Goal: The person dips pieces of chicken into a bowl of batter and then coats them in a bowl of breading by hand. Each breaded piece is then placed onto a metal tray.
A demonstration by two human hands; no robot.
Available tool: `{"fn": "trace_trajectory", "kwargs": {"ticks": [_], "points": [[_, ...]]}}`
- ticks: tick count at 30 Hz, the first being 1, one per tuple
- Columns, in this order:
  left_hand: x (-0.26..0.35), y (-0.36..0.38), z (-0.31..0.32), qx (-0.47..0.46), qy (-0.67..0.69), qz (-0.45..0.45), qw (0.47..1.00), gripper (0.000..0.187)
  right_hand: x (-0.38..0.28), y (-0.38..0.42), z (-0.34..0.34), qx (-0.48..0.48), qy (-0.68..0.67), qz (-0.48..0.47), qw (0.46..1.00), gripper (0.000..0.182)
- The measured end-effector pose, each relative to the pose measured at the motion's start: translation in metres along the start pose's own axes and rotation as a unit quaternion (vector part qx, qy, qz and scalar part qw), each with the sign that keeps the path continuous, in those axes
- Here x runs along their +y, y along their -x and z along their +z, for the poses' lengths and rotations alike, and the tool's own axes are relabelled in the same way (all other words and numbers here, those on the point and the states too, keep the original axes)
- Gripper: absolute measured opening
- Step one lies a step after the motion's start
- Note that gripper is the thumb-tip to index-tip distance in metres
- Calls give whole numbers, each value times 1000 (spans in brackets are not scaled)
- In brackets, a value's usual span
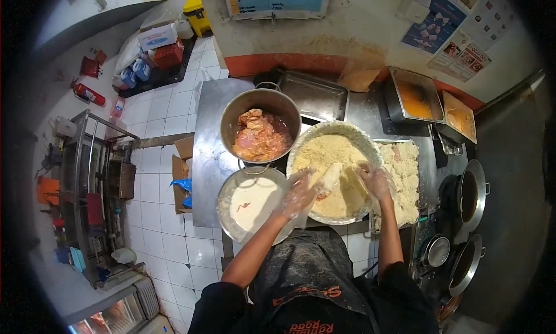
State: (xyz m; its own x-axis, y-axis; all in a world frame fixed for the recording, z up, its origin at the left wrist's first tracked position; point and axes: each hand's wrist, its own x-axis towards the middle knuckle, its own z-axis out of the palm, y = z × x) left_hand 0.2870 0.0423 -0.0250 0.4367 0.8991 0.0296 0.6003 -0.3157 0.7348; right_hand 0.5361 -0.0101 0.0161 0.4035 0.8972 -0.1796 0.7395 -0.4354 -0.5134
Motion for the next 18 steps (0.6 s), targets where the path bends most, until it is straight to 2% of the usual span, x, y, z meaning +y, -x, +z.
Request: {"fn": "trace_trajectory", "kwargs": {"ticks": [1,2,4,5,7,8,9,10,11,12,13,14,15,16,17,18], "points": [[-8,-16,25,27,-37,0,999,50,20,-17,15,32,55,-37,997,51],[-12,-30,36,31,-40,-1,999,50,35,-36,30,31,53,-42,997,51],[-17,-59,47,17,-53,43,998,59,45,-67,49,11,90,-12,996,56],[-14,-69,58,49,-76,20,996,58,45,-78,54,8,88,-14,996,56],[-13,-80,74,59,-65,-7,996,56,42,-98,64,-138,86,24,986,59],[-15,-81,81,66,-52,-31,996,54,46,-97,66,-142,83,25,986,59],[-27,-83,90,65,-55,-31,996,54,63,-102,80,-72,179,-140,971,56],[-45,-88,97,87,-92,82,989,51,80,-111,95,4,269,-300,915,56],[-57,-90,98,107,-127,192,967,48,100,-121,118,5,266,-301,916,56],[-59,-90,88,107,-130,190,967,48,120,-132,143,-35,67,-268,960,53],[-54,-91,71,-4,-86,120,989,51,97,-127,129,-74,-135,-224,962,51],[-46,-93,58,-114,-40,48,992,53,84,-118,102,-88,-63,-161,981,54],[-27,-93,43,-114,-42,44,992,53,32,-95,45,-108,19,-100,989,58],[1,-91,22,-148,-47,-9,988,50,-26,-70,-18,-137,100,-44,984,63],[28,-92,2,-181,-53,-59,980,49,-25,-73,-12,-121,34,-49,991,64],[41,-93,-6,-211,-58,-107,970,51,-16,-84,8,-122,32,-48,991,64]]}}
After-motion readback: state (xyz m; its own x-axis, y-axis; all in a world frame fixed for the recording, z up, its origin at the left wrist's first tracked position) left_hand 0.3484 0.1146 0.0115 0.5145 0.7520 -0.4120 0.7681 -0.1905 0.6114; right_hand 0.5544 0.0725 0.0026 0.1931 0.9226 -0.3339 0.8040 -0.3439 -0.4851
